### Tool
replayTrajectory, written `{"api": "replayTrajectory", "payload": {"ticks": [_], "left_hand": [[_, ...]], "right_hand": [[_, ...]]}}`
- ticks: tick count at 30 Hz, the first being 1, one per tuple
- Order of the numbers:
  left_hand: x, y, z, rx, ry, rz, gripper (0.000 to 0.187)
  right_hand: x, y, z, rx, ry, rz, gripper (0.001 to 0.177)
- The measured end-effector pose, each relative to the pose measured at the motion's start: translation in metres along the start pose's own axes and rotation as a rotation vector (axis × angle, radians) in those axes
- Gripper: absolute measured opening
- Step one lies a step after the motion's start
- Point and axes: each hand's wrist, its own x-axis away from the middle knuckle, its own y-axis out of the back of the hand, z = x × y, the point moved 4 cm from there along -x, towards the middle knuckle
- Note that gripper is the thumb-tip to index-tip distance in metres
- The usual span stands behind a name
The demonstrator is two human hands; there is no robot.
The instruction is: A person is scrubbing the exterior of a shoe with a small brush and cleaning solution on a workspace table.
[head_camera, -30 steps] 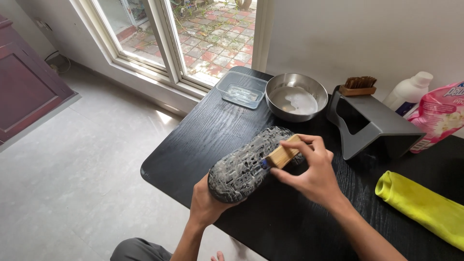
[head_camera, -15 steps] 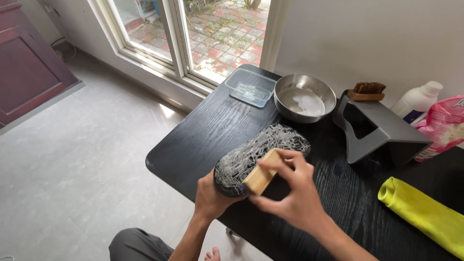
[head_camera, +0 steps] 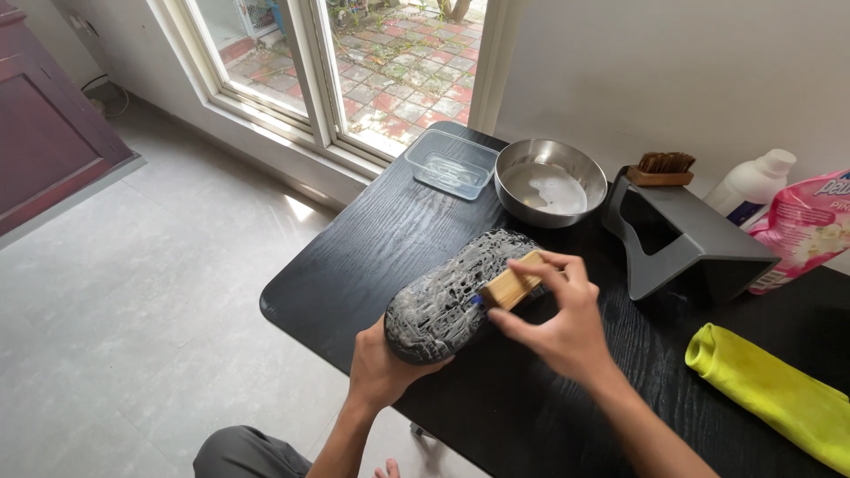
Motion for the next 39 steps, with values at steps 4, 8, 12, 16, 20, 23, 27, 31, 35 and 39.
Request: {"api": "replayTrajectory", "payload": {"ticks": [4, 8, 12, 16, 20, 23, 27, 31, 35, 39], "left_hand": [[0.001, 0.001, 0.001, 0.002, -0.013, -0.017, 0.083], [0.001, -0.001, -0.002, 0.048, -0.079, -0.008, 0.09], [-0.001, 0.0, -0.004, 0.005, -0.058, -0.05, 0.092], [0.002, 0.0, -0.006, 0.023, -0.1, -0.047, 0.089], [0.003, -0.001, -0.007, 0.012, -0.076, -0.052, 0.089], [0.0, -0.004, -0.003, -0.014, -0.049, -0.069, 0.09], [0.0, -0.002, -0.002, -0.016, -0.047, -0.05, 0.088], [0.001, -0.002, -0.005, 0.027, -0.107, -0.052, 0.086], [0.001, 0.0, -0.003, 0.011, -0.07, -0.058, 0.089], [0.003, 0.003, -0.002, 0.032, -0.077, -0.046, 0.093]], "right_hand": [[-0.01, 0.006, -0.028, 0.142, -0.073, 0.014, 0.061], [-0.013, 0.016, -0.046, 0.176, -0.247, -0.036, 0.059], [0.0, 0.006, -0.017, 0.121, -0.087, -0.019, 0.063], [-0.012, 0.017, -0.039, 0.138, -0.201, -0.003, 0.059], [-0.007, 0.016, -0.035, 0.188, -0.233, -0.01, 0.064], [0.005, 0.004, -0.004, 0.14, -0.118, 0.003, 0.06], [0.003, 0.012, -0.022, 0.159, -0.155, -0.007, 0.061], [0.004, 0.025, -0.039, 0.166, -0.326, -0.107, 0.059], [0.008, 0.016, -0.018, 0.163, -0.264, -0.109, 0.058], [-0.006, 0.015, -0.028, 0.152, -0.297, -0.096, 0.056]]}}
